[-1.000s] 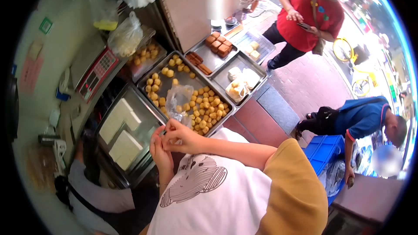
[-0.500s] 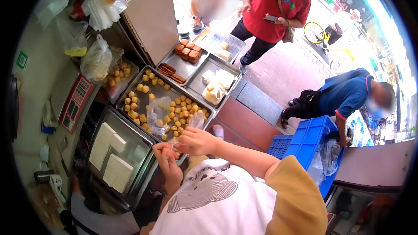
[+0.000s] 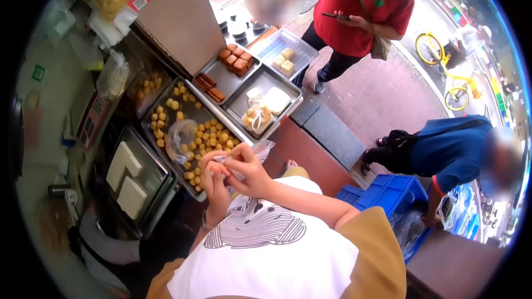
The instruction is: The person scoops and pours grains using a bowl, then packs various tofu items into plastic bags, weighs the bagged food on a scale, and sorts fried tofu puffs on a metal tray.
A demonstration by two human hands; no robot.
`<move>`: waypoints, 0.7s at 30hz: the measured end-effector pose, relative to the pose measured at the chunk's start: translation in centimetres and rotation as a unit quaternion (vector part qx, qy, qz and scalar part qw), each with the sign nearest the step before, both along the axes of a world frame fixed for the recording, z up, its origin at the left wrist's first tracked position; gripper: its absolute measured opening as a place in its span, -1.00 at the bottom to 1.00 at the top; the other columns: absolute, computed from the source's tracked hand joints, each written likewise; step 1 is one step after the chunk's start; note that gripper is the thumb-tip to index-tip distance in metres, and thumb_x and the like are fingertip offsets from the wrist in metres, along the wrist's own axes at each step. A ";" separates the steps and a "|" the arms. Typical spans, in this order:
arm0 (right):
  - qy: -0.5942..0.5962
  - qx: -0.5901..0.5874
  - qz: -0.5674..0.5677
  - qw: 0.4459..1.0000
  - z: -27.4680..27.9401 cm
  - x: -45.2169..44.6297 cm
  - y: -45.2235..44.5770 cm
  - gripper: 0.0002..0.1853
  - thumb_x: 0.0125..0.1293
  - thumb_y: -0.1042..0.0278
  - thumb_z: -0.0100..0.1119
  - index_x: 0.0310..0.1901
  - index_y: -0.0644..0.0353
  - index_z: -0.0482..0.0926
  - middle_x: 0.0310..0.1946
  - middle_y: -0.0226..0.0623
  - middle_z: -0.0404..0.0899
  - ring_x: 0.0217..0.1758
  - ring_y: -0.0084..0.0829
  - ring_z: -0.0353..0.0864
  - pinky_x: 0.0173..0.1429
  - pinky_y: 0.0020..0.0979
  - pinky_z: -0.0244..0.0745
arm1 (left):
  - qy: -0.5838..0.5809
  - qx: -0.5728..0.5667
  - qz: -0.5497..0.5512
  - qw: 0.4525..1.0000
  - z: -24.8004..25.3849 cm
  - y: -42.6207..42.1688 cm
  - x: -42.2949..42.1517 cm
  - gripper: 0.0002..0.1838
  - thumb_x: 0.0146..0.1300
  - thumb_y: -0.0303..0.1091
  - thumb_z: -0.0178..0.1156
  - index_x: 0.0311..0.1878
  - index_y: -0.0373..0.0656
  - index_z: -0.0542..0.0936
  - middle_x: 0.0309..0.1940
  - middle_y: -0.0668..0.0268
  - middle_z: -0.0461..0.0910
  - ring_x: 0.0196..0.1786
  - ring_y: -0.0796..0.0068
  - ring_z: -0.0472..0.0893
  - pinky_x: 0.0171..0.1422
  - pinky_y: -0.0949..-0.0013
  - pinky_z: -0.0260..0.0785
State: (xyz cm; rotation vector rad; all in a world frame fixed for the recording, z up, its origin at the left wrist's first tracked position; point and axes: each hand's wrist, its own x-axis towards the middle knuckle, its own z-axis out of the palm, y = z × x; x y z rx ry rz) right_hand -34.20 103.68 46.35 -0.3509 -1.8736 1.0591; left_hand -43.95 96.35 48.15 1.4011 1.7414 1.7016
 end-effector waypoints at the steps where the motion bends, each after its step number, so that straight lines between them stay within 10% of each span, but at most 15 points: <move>1: 0.000 -0.055 0.012 0.998 0.0 1.1 0.6 -0.73 -0.03 0.55 0.23 -0.21 0.30 0.54 -0.30 -0.23 0.24 -0.34 -0.36 0.29 -0.29 -0.46 0.25 | -0.002 -0.002 -0.009 1.000 -0.3 0.9 0.8 -0.56 0.44 -0.16 -0.18 -0.52 -0.24 0.37 -0.11 0.13 0.44 -0.12 0.38 0.42 0.03 0.36 0.25; 5: -0.055 -0.120 0.024 0.991 0.3 4.7 3.0 -0.74 0.01 0.60 0.19 -0.19 0.33 0.51 -0.29 -0.20 0.22 -0.28 -0.33 0.29 -0.19 -0.45 0.27 | -0.021 -0.051 -0.020 0.998 -0.1 4.0 3.5 -0.60 0.44 -0.25 -0.16 -0.51 -0.27 0.39 -0.19 0.18 0.44 -0.19 0.50 0.39 -0.11 0.48 0.27; 13: -0.042 -0.174 -0.023 0.984 -0.9 6.5 7.1 -0.82 -0.03 0.58 0.21 -0.31 0.27 0.54 -0.32 -0.26 0.30 -0.40 -0.52 0.36 -0.35 -0.55 0.29 | -0.448 -0.034 -0.058 0.891 -0.5 8.3 6.0 -0.68 0.41 -0.22 -0.07 -0.44 -0.18 0.43 -0.28 0.31 0.36 -0.15 0.54 0.36 0.05 0.48 0.17; 21: -0.002 -0.497 0.170 0.851 0.3 2.9 12.3 -0.88 0.23 0.53 0.16 -0.20 0.32 0.56 -0.30 -0.46 0.53 -0.37 -0.72 0.40 -0.29 -0.67 0.29 | -0.231 -0.047 -0.026 0.971 -1.4 11.9 2.2 -0.61 0.41 -0.16 -0.09 -0.43 -0.17 0.58 -0.29 0.38 0.55 -0.07 0.49 0.32 0.14 0.42 0.11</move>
